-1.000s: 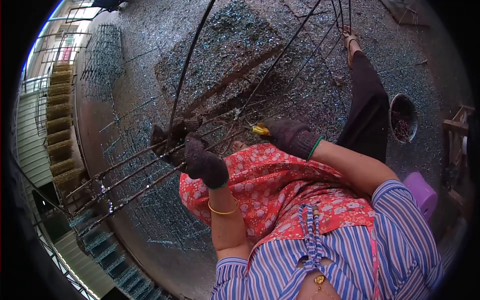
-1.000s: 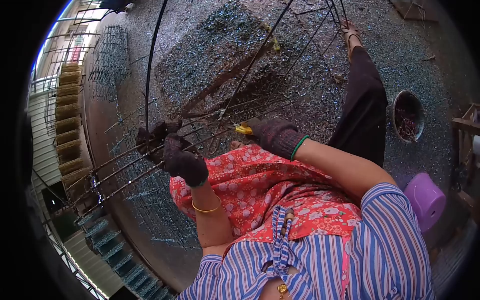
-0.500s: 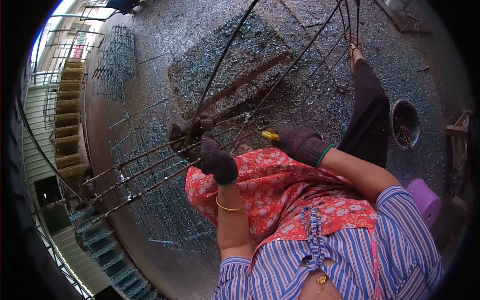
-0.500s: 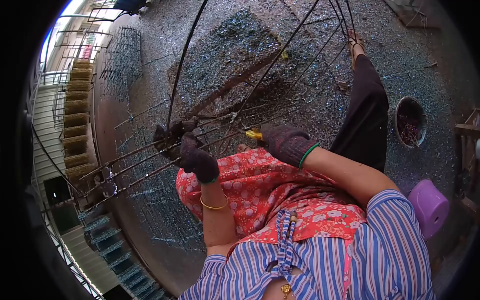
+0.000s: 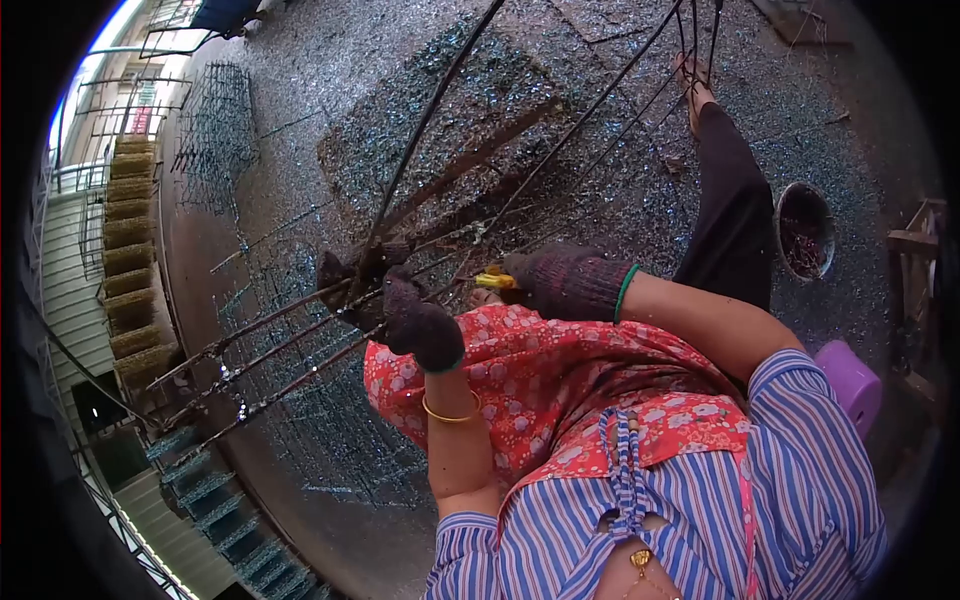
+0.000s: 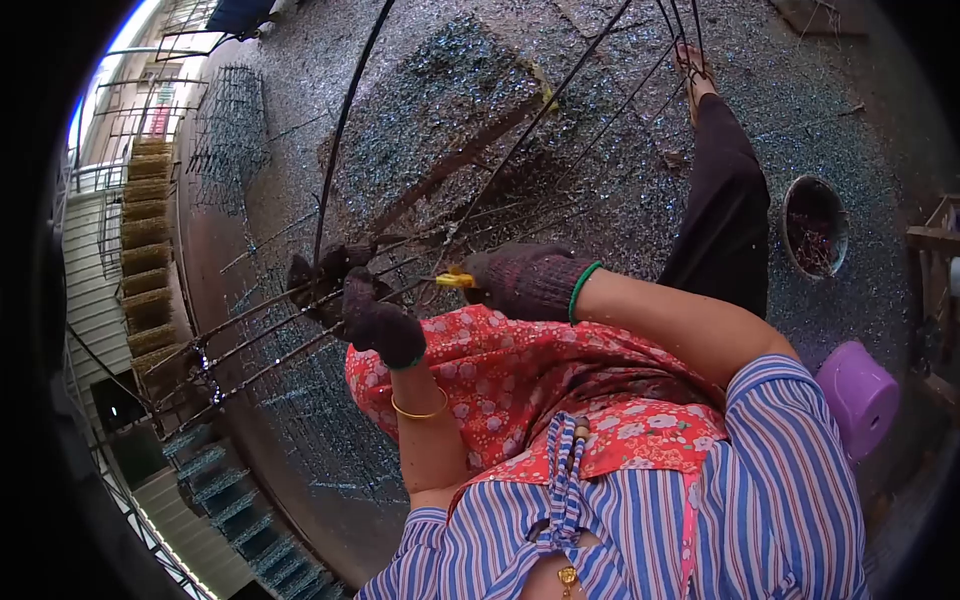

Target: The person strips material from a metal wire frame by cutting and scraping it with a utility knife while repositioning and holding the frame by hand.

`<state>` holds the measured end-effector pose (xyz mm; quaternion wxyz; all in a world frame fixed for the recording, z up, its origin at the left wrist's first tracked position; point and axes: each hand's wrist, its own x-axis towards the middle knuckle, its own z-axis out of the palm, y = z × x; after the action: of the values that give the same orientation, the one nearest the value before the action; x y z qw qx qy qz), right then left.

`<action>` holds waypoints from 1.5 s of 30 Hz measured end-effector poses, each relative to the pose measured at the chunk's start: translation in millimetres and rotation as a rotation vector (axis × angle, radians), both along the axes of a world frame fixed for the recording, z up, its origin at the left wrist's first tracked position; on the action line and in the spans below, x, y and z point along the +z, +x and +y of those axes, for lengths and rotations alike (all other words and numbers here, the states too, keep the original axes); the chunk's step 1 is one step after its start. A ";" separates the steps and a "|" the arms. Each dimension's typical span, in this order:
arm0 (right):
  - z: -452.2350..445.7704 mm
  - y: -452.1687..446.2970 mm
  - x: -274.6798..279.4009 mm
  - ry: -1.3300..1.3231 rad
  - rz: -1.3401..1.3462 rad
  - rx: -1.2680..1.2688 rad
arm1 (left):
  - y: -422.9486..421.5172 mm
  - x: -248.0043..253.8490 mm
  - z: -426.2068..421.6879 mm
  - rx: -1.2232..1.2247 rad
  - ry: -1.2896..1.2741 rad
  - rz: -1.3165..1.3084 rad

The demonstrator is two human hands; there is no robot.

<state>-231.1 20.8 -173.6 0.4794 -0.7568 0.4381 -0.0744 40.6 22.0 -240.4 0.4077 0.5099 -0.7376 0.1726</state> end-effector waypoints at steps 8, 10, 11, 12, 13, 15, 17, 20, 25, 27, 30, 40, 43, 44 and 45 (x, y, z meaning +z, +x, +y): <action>-13.1 -3.1 -31.9 -0.046 0.062 0.087 | 12.1 -4.0 5.2 0.025 -0.013 -0.075; -14.9 -2.3 -9.5 -0.068 0.017 0.143 | 19.5 -11.4 4.9 -0.023 -0.005 0.065; -10.8 -1.9 -44.3 -0.147 -0.068 0.105 | 23.1 -14.1 3.3 -0.045 -0.009 0.137; -17.0 -7.6 -52.3 -0.156 -0.066 0.112 | 9.8 -2.3 4.2 -0.040 -0.019 0.139; -23.2 -11.8 -58.6 -0.066 0.084 0.172 | -15.2 20.4 10.7 -0.003 0.004 0.082; -24.6 -16.9 -44.7 0.049 0.234 0.182 | -29.1 31.1 12.5 0.039 0.019 0.031; -24.0 -12.1 -14.5 0.041 0.198 0.176 | -25.5 26.8 19.8 0.009 0.047 0.058; -19.9 -8.6 -17.0 -0.039 0.040 0.161 | -12.4 9.6 22.2 -0.029 0.063 0.108; -41.4 -15.5 -37.2 -0.026 0.219 0.301 | 24.0 -22.6 9.5 -0.070 0.034 0.134; -36.0 -14.3 -32.3 -0.066 0.098 0.270 | 20.0 -21.3 7.9 -0.079 0.013 0.100; -37.3 -12.4 -4.3 0.083 0.034 0.296 | 13.5 -11.4 16.2 -0.084 -0.002 0.042; -49.6 -15.0 -19.5 0.177 0.009 0.344 | 3.0 2.1 10.5 -0.067 -0.007 0.063; -53.2 -19.2 -45.2 -0.110 0.241 0.438 | 60.4 -107.0 38.0 0.143 0.108 -0.106; -45.8 -18.3 -33.5 -0.101 0.237 0.444 | 69.6 -165.8 57.4 0.333 0.276 -0.289; -38.8 -15.3 -21.2 -0.069 0.210 0.365 | 104.6 -210.5 76.7 0.510 0.448 -0.482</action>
<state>-246.4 -17.9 -194.8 0.4103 -0.8432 0.3384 0.0780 145.2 98.7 -450.9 0.0465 0.6973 -0.6813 0.2180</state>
